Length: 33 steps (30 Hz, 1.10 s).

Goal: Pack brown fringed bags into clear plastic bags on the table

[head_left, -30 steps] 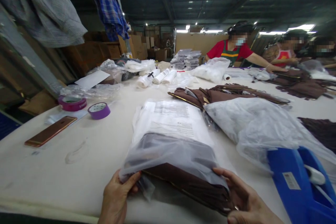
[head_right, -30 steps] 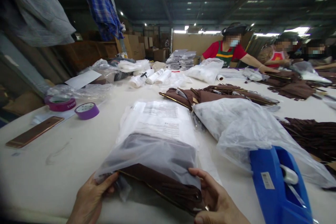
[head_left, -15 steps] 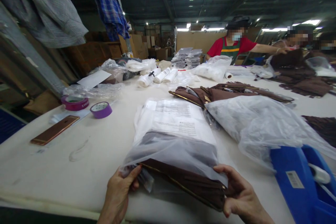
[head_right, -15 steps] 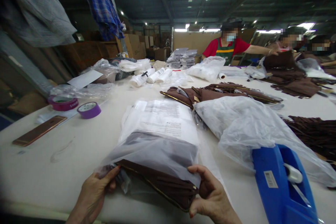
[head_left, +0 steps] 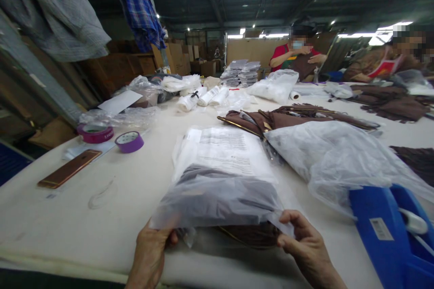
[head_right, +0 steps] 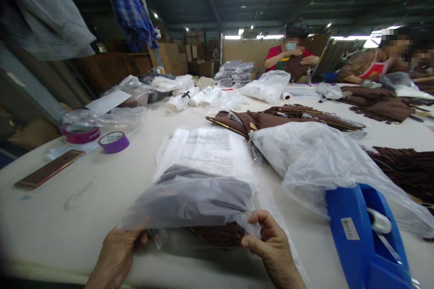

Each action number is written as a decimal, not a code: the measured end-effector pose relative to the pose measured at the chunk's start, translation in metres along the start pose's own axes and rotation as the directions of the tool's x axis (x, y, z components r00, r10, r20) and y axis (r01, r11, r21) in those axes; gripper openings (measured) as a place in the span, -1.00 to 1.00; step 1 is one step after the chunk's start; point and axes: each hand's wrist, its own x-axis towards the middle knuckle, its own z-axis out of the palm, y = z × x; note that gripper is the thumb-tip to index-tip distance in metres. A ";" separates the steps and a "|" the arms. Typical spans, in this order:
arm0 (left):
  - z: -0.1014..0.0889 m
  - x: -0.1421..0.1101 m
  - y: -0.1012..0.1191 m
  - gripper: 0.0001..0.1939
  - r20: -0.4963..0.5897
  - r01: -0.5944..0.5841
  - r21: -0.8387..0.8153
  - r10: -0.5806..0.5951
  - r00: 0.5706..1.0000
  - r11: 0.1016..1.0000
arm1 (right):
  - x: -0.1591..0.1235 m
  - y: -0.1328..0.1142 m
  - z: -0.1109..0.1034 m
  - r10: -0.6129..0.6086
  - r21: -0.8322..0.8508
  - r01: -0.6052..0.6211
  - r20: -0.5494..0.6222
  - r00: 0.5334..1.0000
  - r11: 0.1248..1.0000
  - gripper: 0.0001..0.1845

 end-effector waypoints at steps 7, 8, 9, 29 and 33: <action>0.001 -0.002 0.002 -0.60 0.045 -0.032 0.055 0.030 0.999 0.998 | -0.014 0.002 0.004 -0.186 -0.257 0.160 -0.076 0.980 0.953 -0.78; 0.002 -0.002 0.002 -0.60 0.047 -0.034 0.052 0.031 0.998 0.998 | -0.018 0.003 0.008 -0.198 -0.253 0.169 -0.091 0.976 0.952 -0.76; 0.003 -0.002 0.002 -0.60 0.048 -0.032 0.046 0.030 0.998 0.998 | -0.021 0.005 0.011 -0.202 -0.237 0.171 -0.113 0.973 0.956 -0.71; 0.004 -0.014 0.009 -0.68 0.074 0.111 -0.218 -0.097 0.993 0.970 | 0.018 0.013 0.019 -0.371 -0.813 0.039 -0.222 0.902 0.581 -0.85; 0.022 -0.012 0.011 -0.69 0.080 0.169 -0.359 -0.151 0.985 0.918 | 0.020 0.014 0.028 -0.374 -0.835 0.059 -0.181 0.910 0.547 -0.82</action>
